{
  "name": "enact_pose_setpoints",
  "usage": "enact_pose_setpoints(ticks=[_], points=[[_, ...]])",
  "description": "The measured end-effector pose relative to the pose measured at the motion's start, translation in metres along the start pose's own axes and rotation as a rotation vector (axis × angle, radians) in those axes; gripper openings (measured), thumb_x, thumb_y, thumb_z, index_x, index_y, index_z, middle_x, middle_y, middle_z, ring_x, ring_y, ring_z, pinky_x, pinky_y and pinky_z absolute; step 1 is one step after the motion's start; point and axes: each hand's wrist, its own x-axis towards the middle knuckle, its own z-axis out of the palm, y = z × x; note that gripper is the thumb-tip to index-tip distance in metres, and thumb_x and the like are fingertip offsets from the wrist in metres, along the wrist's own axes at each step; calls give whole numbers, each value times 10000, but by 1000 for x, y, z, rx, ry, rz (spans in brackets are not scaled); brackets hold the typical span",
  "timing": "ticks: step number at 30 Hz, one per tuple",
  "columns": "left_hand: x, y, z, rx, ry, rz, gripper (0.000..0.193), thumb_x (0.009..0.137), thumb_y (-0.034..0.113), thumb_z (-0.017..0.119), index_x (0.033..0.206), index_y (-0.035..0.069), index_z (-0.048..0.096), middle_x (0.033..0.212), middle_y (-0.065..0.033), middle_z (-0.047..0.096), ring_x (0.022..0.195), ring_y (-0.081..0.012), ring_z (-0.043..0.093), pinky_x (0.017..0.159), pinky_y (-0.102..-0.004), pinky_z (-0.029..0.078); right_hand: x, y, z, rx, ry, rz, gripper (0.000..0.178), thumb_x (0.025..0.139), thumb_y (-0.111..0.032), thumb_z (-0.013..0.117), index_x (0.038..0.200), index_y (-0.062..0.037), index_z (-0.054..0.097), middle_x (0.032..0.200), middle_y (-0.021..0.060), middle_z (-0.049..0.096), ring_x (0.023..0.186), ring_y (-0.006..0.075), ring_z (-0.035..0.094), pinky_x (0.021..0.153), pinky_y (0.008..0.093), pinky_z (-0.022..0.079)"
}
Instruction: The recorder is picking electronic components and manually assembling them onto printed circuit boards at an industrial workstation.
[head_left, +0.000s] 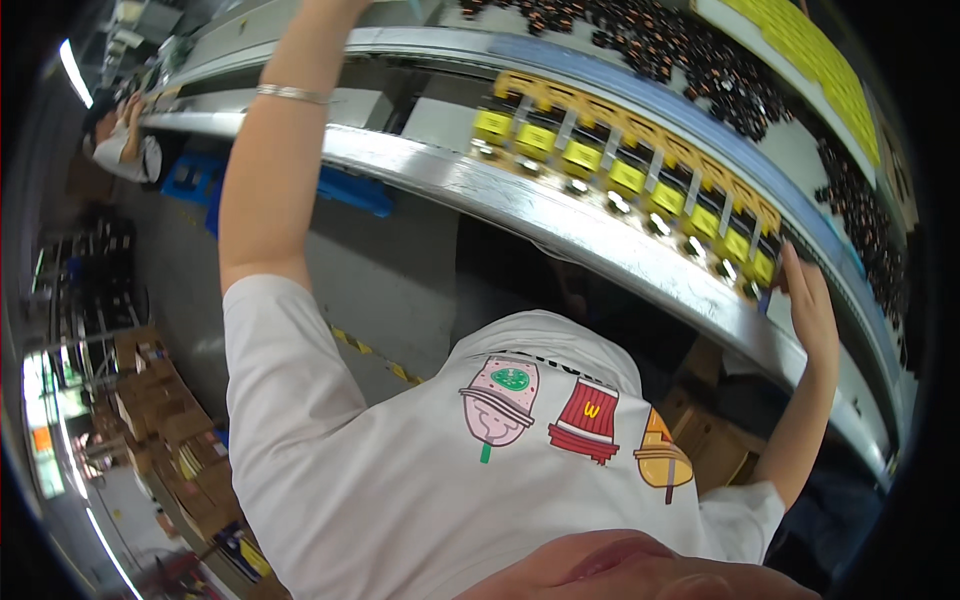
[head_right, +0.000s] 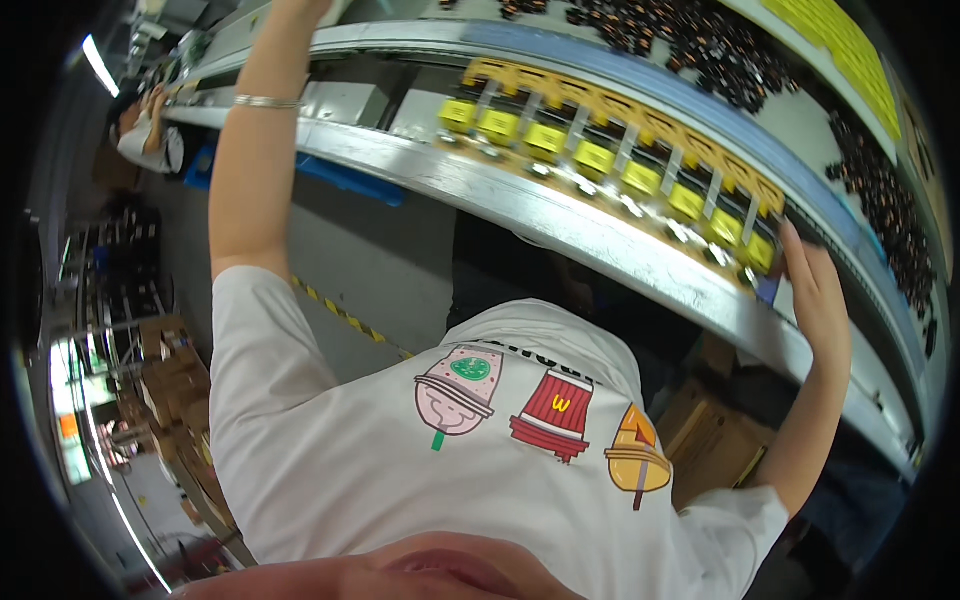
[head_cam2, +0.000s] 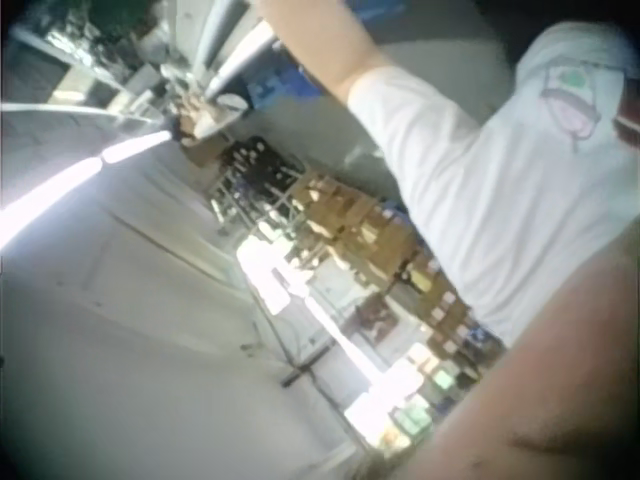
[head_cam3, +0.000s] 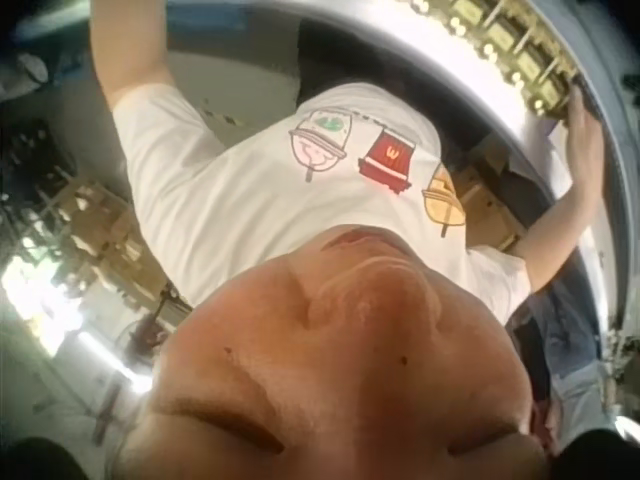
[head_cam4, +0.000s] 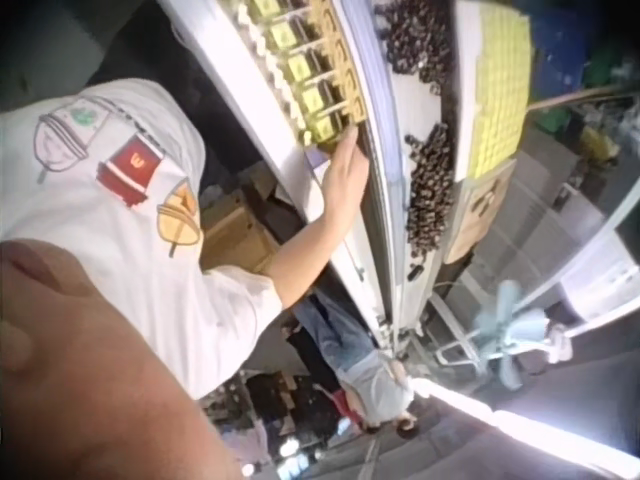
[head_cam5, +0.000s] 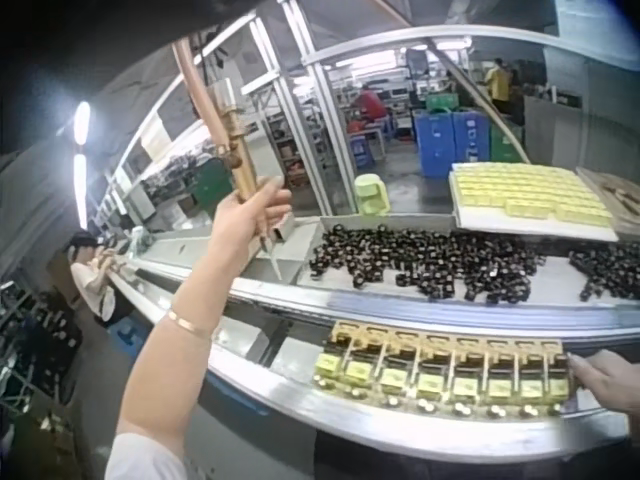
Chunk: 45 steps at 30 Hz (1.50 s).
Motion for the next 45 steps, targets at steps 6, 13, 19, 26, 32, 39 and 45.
enact_pose_setpoints(ticks=[6, 13, 19, 26, 32, 39, 45], points=[[-40, -20, 109, 257, 49, 212, 389, 931, 316, 804, 1108, -7, 681, 862, -94, 731, 715, -130, 699, 643, -245, 561, 14, -16, -20, 8, -267, -66, 730, 1073, -559, 447, 896, 78, 755, 835, 164, 747, 809, 246, 696, 861, 358, 514], [-102, -66, 246, 101, -77, 329, 283, 982, 271, 748, 1100, 23, 679, 705, 11, 610, 537, -47, 531, 476, -190, 423, 28, 7, -23, 162, -437, -200, 762, 1063, -621, 401, 1058, 46, 769, 899, 147, 764, 882, 221, 718, 896, 356, 522], [-146, -123, 349, -69, -90, 308, 344, 1033, 253, 677, 1276, 20, 608, 636, 44, 501, 470, -26, 425, 417, -184, 338, 39, 21, -22, 294, -549, -280, 771, 1061, -636, 387, 1157, 41, 744, 951, 137, 766, 912, 202, 726, 875, 335, 529], [-164, -166, 362, 42, 7, 263, 429, 1047, 298, 656, 1349, 7, 563, 626, 47, 483, 463, -24, 414, 407, -185, 334, 48, 28, -9, 343, -544, -277, 760, 1077, -606, 387, 1134, 74, 722, 935, 134, 759, 877, 201, 697, 874, 319, 530], [-156, -183, 352, 56, 7, 283, 387, 1053, 315, 643, 1296, 22, 573, 620, 41, 477, 444, -37, 412, 388, -187, 328, 56, 35, 2, 380, -549, -310, 785, 1044, -657, 419, 1099, 67, 719, 947, 137, 752, 914, 199, 723, 809, 318, 546], [-151, -189, 344, -25, -15, 266, 241, 1053, 300, 642, 1068, 71, 567, 602, 30, 453, 407, -51, 394, 338, -207, 300, 54, 28, 6, 423, -523, -272, 764, 1070, -612, 413, 1136, 90, 707, 928, 139, 752, 890, 213, 702, 907, 322, 531], [-149, -189, 346, -35, -1, 251, 238, 1051, 301, 647, 1049, 79, 562, 592, 35, 442, 408, -48, 389, 336, -209, 294, 57, 22, -9, 177, -501, -251, 736, 1067, -604, 428, 1063, 63, 740, 894, 147, 743, 859, 215, 701, 873, 309, 526]])
